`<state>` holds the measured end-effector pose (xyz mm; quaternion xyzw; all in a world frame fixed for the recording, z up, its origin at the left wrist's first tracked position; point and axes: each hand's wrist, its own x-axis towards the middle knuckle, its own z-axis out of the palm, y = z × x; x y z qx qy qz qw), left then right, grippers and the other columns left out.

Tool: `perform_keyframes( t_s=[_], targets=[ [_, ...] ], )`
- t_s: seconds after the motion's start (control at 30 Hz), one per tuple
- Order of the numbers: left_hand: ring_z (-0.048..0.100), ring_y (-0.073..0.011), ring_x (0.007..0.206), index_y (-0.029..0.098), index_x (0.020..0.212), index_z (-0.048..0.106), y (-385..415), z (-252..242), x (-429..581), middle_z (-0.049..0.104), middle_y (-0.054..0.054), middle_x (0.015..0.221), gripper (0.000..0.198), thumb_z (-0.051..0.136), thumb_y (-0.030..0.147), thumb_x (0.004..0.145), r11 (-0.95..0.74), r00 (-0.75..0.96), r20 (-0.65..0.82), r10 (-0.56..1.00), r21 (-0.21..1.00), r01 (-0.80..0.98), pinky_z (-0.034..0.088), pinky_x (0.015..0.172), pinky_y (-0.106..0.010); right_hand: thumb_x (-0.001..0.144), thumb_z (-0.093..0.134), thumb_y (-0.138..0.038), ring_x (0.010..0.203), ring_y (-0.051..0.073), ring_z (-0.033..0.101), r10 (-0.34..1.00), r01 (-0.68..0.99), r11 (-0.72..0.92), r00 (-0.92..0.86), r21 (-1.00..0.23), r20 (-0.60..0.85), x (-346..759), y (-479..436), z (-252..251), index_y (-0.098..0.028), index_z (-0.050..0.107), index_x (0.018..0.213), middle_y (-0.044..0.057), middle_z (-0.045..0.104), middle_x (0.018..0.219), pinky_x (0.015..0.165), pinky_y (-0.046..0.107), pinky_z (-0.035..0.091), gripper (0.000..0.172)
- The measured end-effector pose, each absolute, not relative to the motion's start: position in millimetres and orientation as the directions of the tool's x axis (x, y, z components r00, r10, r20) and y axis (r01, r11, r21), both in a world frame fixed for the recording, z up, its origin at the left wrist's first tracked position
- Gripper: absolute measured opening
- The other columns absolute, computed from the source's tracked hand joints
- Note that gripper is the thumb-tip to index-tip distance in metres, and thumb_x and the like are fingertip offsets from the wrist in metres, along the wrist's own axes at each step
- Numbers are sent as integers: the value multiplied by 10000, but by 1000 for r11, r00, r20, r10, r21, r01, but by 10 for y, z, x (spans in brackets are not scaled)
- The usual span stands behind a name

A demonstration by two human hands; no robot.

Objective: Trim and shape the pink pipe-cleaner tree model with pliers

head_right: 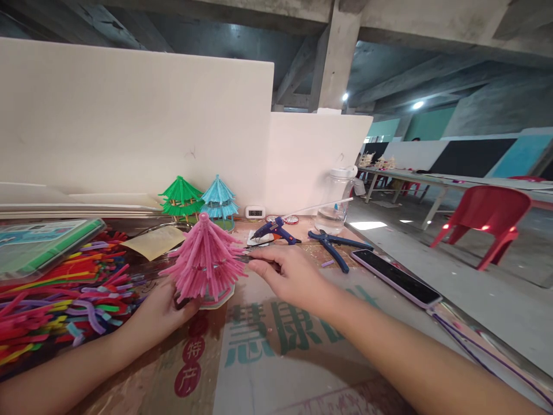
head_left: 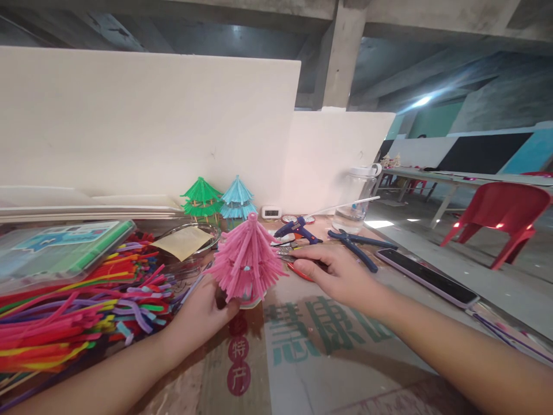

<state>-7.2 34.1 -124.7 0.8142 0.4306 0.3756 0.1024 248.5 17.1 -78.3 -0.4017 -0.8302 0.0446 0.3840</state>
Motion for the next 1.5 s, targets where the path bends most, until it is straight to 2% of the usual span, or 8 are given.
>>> perform_keyframes(
  t_s=[0.07, 0.27, 0.43, 0.6, 0.8, 1.13, 1.3, 1.5],
  targets=[
    [628, -222, 795, 191, 848, 626, 340, -1240, -67, 684, -41, 823, 195, 501, 202, 699, -616, 352, 529, 772, 487, 619, 526, 768, -337, 923, 501, -306, 698, 194, 658, 704, 629, 672, -379, -390, 601, 2485, 171, -783, -177, 756, 960, 79, 760, 812, 612, 277, 465, 288],
    [613, -208, 723, 191, 795, 614, 338, -1238, -65, 651, -22, 731, 161, 479, 211, 709, -629, 375, 525, 763, 472, 618, 509, 706, -308, 951, 462, -328, 576, 155, 572, 662, 615, 714, -436, -336, 610, 2471, 165, -765, -182, 734, 786, 45, 687, 651, 548, 254, 393, 350],
    [606, -198, 699, 190, 798, 606, 339, -1245, -75, 643, -20, 731, 161, 465, 220, 725, -638, 381, 539, 752, 447, 627, 498, 673, -294, 953, 463, -305, 557, 145, 543, 628, 591, 744, -458, -312, 629, 2470, 168, -766, -171, 711, 752, 31, 636, 595, 544, 250, 368, 346],
    [606, -200, 717, 196, 797, 603, 339, -1239, -69, 646, -16, 737, 156, 476, 208, 706, -631, 370, 539, 757, 452, 630, 503, 704, -299, 948, 476, -300, 609, 162, 590, 631, 591, 740, -443, -322, 637, 2473, 171, -787, -167, 735, 810, 52, 688, 660, 574, 258, 399, 322],
    [615, -212, 746, 188, 805, 610, 355, -1276, -87, 653, -24, 746, 161, 485, 217, 708, -615, 354, 532, 769, 463, 638, 511, 724, -312, 925, 475, -337, 742, 205, 661, 706, 593, 682, -383, -427, 596, 2484, 174, -787, -153, 746, 990, 94, 760, 855, 647, 288, 471, 334],
    [623, -205, 736, 206, 814, 589, 365, -1277, -87, 656, -12, 761, 149, 476, 210, 717, -673, 388, 586, 711, 408, 617, 525, 713, -300, 930, 443, -344, 653, 177, 576, 761, 567, 648, -450, -508, 468, 2518, 186, -676, -145, 742, 847, 47, 696, 710, 590, 271, 424, 368],
    [617, -203, 738, 203, 812, 590, 371, -1296, -94, 651, -9, 753, 145, 483, 199, 714, -657, 378, 572, 728, 423, 625, 521, 713, -298, 919, 461, -330, 633, 163, 543, 744, 571, 664, -444, -483, 500, 2498, 181, -681, -152, 711, 755, 42, 661, 664, 589, 262, 397, 348],
    [623, -205, 737, 202, 799, 597, 367, -1293, -90, 654, -11, 748, 150, 481, 207, 704, -652, 364, 581, 728, 424, 628, 525, 715, -302, 942, 437, -362, 563, 137, 468, 726, 561, 684, -462, -466, 510, 2494, 185, -692, -168, 631, 632, 4, 542, 556, 552, 249, 349, 414]
  ],
)
